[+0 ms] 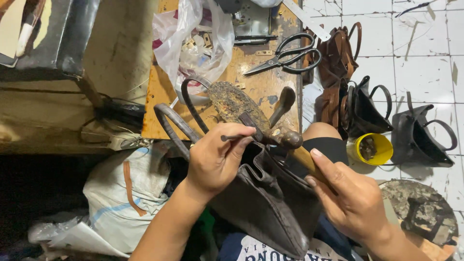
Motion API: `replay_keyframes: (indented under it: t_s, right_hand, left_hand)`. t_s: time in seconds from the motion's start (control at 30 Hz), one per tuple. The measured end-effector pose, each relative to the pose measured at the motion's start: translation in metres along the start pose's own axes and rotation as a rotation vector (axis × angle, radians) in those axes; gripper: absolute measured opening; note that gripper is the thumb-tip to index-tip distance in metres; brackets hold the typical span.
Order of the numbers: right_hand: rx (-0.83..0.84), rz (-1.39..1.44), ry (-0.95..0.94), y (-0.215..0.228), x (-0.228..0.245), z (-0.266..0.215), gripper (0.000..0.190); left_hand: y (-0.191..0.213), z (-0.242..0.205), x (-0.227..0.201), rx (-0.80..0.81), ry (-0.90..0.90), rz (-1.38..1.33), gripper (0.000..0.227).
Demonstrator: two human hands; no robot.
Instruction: Assembling or repairing a leather bag using a hammer, punch, and metal hardware
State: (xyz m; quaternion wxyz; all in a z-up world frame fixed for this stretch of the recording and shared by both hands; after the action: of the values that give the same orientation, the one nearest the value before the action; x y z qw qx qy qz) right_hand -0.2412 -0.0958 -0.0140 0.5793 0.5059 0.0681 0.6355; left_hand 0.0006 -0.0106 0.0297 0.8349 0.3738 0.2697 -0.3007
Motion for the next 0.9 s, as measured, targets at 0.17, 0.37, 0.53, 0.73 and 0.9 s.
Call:
replay_keyframes:
  t_s: [0.17,0.37,0.53,0.73,0.9]
  right_hand:
    - [-0.005,-0.007,-0.012,-0.0028,-0.0030,-0.0033,0.052]
    - [0.016,0.014,-0.007,-0.0025,-0.0045,-0.0024,0.054]
    - [0.021,0.002,-0.010,-0.0028,-0.0063,-0.0028,0.055]
    - [0.038,0.016,-0.012,-0.0044,-0.0085,-0.0052,0.057]
    - [0.028,0.014,-0.004,-0.0024,-0.0069,-0.0030,0.056]
  left_hand:
    - [-0.0011,0.0025,0.0040,-0.005,0.055,0.045,0.011]
    - [-0.0015,0.0036,0.0027,-0.007,0.058,0.079,0.009]
    - [-0.0023,0.0048,0.0029,0.011,0.051,0.076,0.011]
    - [-0.0026,0.0036,0.0049,0.020,0.077,0.089,0.013]
    - [-0.0023,0.0049,0.0030,0.014,0.055,0.087,0.012]
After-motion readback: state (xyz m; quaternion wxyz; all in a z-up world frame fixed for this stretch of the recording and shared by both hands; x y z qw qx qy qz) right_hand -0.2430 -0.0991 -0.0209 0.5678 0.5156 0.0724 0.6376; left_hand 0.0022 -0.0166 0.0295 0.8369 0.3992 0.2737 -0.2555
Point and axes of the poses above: each hand's wrist, its own z-axis towards the middle knuckle, its own y-axis out of the back of the hand, x = y × z, the point moved 4 cm from there along z, towards the middle knuckle, and after that the axes turned 3 degrees about y, right-handed, at the moved point
